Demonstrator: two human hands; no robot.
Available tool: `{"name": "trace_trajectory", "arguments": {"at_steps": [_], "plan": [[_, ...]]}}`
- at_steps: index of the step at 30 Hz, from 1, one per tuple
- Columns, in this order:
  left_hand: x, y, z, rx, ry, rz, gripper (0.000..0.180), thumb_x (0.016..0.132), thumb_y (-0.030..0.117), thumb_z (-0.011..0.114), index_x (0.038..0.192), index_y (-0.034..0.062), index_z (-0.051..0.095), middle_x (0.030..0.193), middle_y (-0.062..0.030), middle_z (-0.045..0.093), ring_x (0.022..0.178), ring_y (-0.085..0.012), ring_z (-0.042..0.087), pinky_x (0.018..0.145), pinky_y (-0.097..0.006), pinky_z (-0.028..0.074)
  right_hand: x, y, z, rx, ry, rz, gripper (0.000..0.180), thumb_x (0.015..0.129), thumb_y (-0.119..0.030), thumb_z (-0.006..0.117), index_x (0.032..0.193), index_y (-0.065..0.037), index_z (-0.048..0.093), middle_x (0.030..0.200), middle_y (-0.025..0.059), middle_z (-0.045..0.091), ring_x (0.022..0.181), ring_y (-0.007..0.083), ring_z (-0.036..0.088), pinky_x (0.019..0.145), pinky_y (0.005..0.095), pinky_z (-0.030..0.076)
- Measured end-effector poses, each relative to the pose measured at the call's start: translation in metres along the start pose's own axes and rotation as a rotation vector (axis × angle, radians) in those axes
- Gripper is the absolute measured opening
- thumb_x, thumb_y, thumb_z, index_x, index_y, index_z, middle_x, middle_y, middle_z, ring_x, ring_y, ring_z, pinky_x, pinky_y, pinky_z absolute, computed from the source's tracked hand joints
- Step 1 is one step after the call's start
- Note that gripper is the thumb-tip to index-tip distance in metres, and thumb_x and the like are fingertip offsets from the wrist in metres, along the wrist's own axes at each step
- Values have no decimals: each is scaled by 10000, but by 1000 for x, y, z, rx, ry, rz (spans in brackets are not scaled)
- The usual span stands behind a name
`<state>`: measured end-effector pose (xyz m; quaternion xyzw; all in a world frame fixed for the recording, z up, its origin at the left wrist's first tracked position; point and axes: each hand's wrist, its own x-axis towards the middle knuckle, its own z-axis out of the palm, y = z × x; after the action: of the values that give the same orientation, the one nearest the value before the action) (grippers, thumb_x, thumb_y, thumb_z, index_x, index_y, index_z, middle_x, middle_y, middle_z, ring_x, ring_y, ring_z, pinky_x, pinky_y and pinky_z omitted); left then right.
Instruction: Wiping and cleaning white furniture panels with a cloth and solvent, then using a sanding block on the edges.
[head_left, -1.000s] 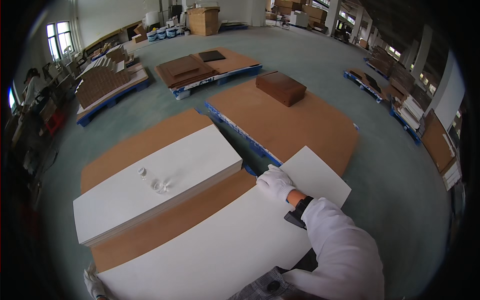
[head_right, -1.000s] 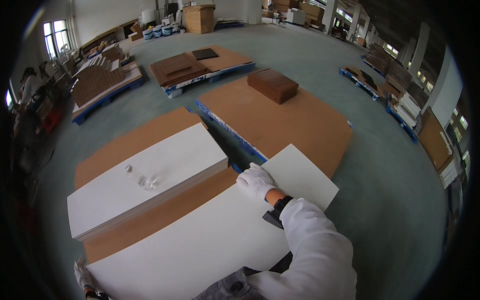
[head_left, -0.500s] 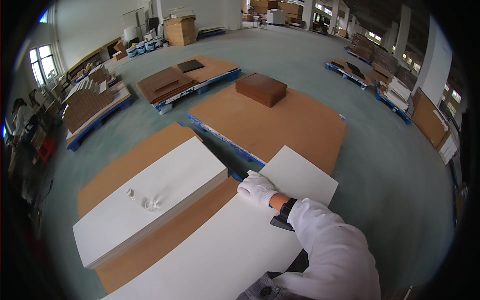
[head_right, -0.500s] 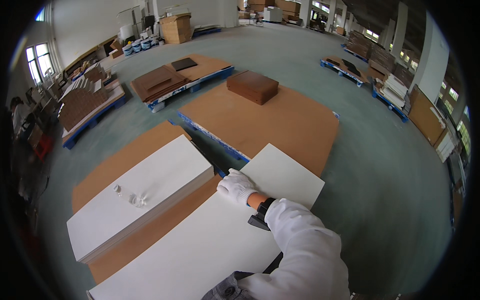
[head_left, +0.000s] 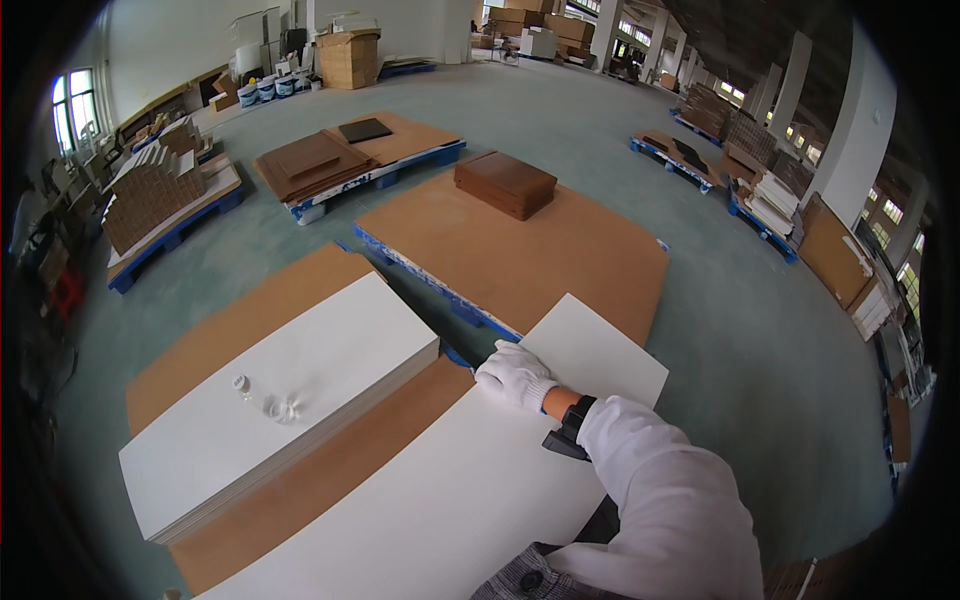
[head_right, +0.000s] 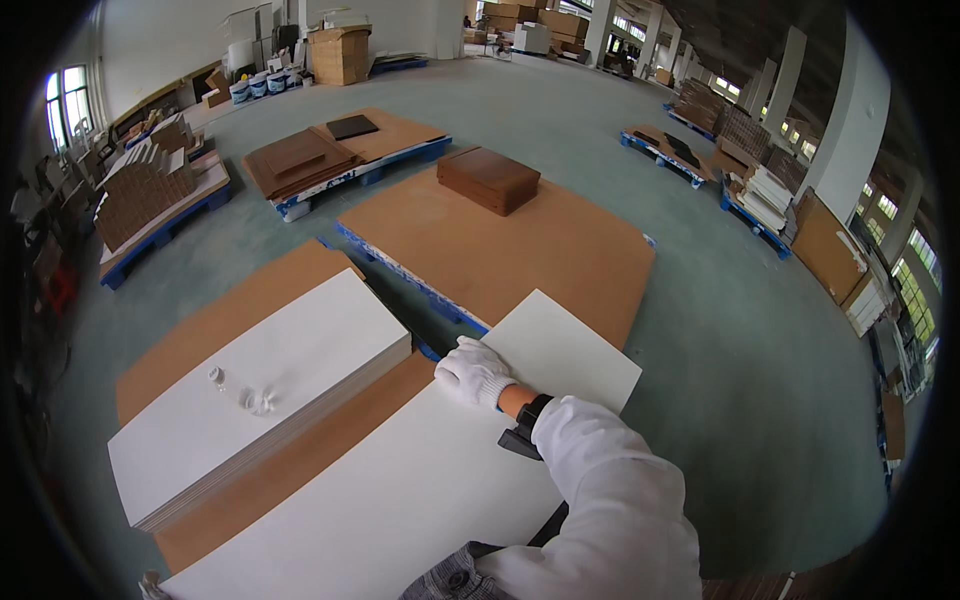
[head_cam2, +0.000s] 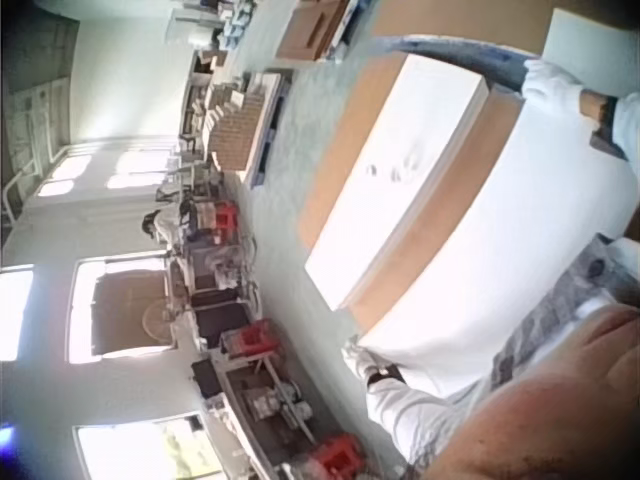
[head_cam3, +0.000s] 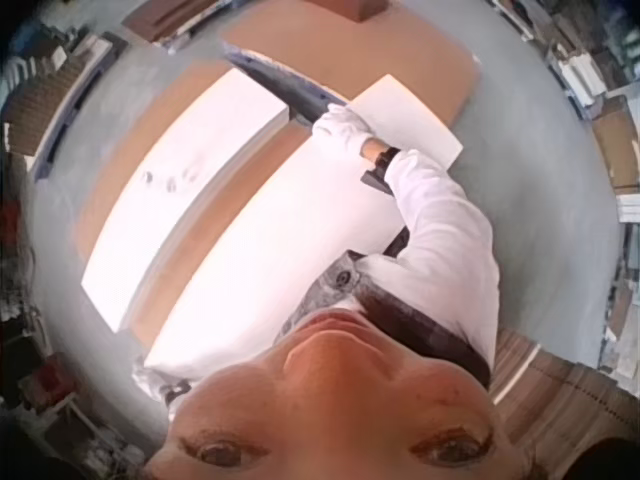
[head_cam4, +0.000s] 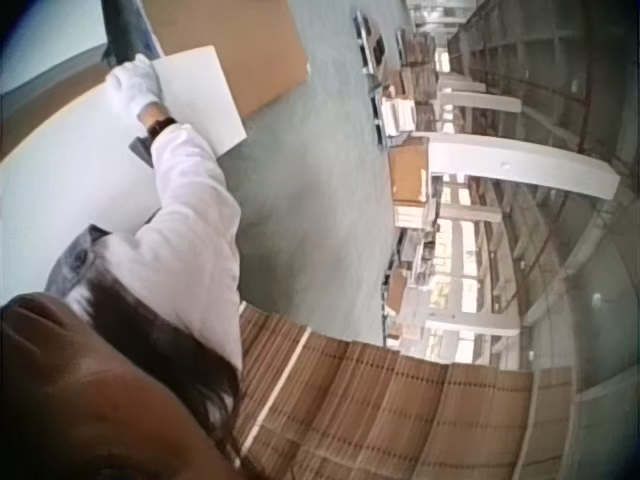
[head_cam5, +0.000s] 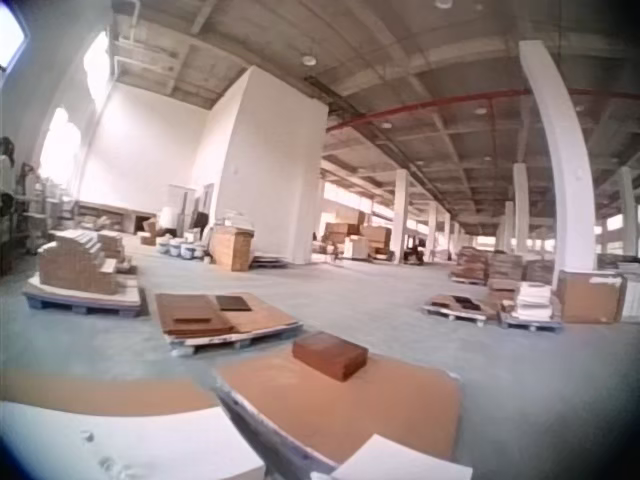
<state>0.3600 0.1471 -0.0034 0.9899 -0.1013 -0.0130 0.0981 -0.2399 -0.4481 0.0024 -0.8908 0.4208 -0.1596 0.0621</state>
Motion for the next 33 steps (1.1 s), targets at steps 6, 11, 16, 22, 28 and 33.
{"name": "trace_trajectory", "arguments": {"at_steps": [6,11,16,22,28,33], "plan": [[-5,-54,-1,160,-5,37,483,957,272,421,1348,-10,448,1340,-265,475,1282,-349,425,1087,-359,323,9,-10,3,20,-33,-35,240,864,-223,476,728,-140,654,755,72,632,875,271,584,1067,413,331],[-87,18,-43,35,-26,-141,500,961,265,378,1317,-80,444,1337,-267,475,1280,-363,421,1074,-362,337,3,-2,0,40,53,-46,232,865,-218,481,730,-140,653,754,69,628,870,268,582,1077,402,323],[-126,7,-47,1,-3,-174,502,962,260,374,1331,-75,427,1350,-262,466,1294,-351,409,1075,-388,335,5,-2,-3,12,36,-35,227,870,-222,480,752,-146,659,769,59,640,879,256,594,1081,404,327],[-156,3,-47,-56,35,-181,488,948,240,401,1335,-56,423,1351,-248,465,1283,-347,413,1060,-425,347,-12,10,-15,23,110,-13,221,867,-213,482,746,-147,655,763,60,636,874,255,597,1091,413,323],[-175,-169,18,-331,226,-197,449,849,151,588,1272,34,496,1280,-199,511,1132,-397,514,970,-495,429,4,-7,3,-56,85,-235,211,861,-215,500,722,-149,645,752,67,630,825,260,590,919,448,414],[-189,-153,-58,1056,-217,7,864,797,616,566,1464,132,305,1512,-81,311,1417,-286,202,1175,-416,149,4,13,30,65,20,-44,205,882,-281,560,859,-100,653,940,156,612,962,371,542,865,460,436]]}}
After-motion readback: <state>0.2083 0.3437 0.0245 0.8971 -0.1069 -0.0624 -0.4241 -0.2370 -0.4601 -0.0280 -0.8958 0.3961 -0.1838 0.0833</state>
